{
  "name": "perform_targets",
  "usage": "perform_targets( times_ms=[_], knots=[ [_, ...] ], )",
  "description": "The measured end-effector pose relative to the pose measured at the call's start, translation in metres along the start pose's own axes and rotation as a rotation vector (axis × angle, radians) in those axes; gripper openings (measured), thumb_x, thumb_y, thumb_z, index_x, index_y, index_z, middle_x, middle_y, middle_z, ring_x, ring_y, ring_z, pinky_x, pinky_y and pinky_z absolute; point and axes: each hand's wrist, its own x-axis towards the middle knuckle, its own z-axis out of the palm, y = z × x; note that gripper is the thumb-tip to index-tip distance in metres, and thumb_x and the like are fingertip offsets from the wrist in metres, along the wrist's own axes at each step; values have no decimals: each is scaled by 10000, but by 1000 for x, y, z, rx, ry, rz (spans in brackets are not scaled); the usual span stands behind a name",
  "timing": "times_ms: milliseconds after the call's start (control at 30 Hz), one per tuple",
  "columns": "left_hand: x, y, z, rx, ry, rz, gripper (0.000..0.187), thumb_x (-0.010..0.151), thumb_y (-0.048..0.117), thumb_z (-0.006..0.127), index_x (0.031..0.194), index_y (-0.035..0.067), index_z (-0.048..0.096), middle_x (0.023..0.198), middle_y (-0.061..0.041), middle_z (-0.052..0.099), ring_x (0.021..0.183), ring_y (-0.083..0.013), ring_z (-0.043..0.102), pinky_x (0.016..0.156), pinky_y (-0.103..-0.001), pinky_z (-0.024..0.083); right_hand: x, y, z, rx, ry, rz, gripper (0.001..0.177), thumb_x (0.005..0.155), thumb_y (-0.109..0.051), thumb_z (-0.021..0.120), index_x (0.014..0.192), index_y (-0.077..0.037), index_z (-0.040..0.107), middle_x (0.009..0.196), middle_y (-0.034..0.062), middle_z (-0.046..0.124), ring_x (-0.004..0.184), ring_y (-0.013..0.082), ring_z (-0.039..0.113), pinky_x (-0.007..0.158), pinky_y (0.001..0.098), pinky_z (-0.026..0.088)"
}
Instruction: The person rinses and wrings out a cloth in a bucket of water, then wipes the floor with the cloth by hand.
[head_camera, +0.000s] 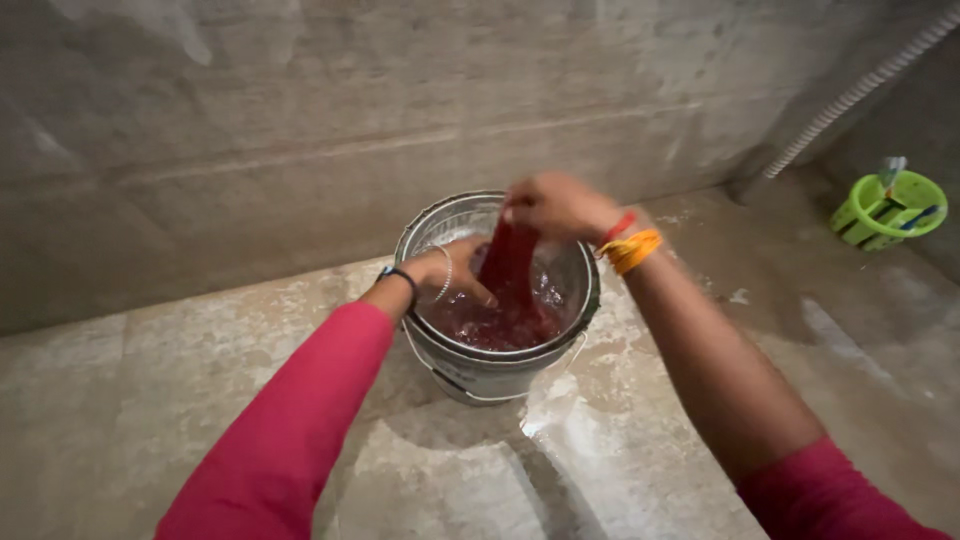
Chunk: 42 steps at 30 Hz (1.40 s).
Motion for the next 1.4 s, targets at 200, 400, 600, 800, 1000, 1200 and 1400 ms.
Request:
perform_targets(
  times_ms=[200,400,600,800,1000,1200,1400],
  knots=[
    [-26,28,-11,-258,146,106,1093,571,304,974,1499,101,433,1469,-114,575,1371,-260,525,1151,-364,408,-42,-79,-86,628,325,-20,199,1017,-205,588,1079,-38,676,911,40,740,800,130,759,716,281,658],
    [-32,35,-16,-235,163,95,997,613,382,936,1462,119,485,1410,-107,633,1321,-240,569,1124,-364,422,-49,-98,-102,516,593,-315,180,1117,-174,607,1178,-21,681,953,9,666,828,82,651,724,253,557],
    [-11,14,-1,340,122,-111,758,689,487,874,1287,63,680,1236,-200,718,1135,-351,701,989,-426,549,-25,-56,-54,416,279,-198,190,924,-20,671,1107,-71,666,992,28,737,943,118,697,830,286,573],
    [-3,24,33,667,-162,-338,962,751,638,794,1497,129,463,1530,-169,444,1388,-432,420,1125,-525,403,4,11,40,44,0,-8,260,840,25,618,1057,-97,690,962,122,758,881,251,755,770,374,581],
    [31,-25,75,871,-49,-384,911,908,529,645,1620,229,163,1718,-88,63,1566,-407,38,1162,-630,289,3,49,131,-224,-167,-66,195,848,-209,718,1017,-130,773,991,170,751,952,350,710,839,439,543],
    [70,-70,77,388,2,-379,550,1056,458,378,1472,143,552,1561,-159,490,1416,-401,491,1165,-522,400,-5,57,152,-92,-469,-300,312,763,-178,696,1050,-64,743,1042,187,731,971,370,695,830,462,526],
    [42,-31,53,539,-1,-261,458,970,237,523,1385,77,630,1473,-194,563,1349,-399,557,1117,-488,455,-1,45,127,-322,-502,53,237,850,-218,714,1035,-86,783,1042,164,769,972,314,745,845,433,574]
  ],
)
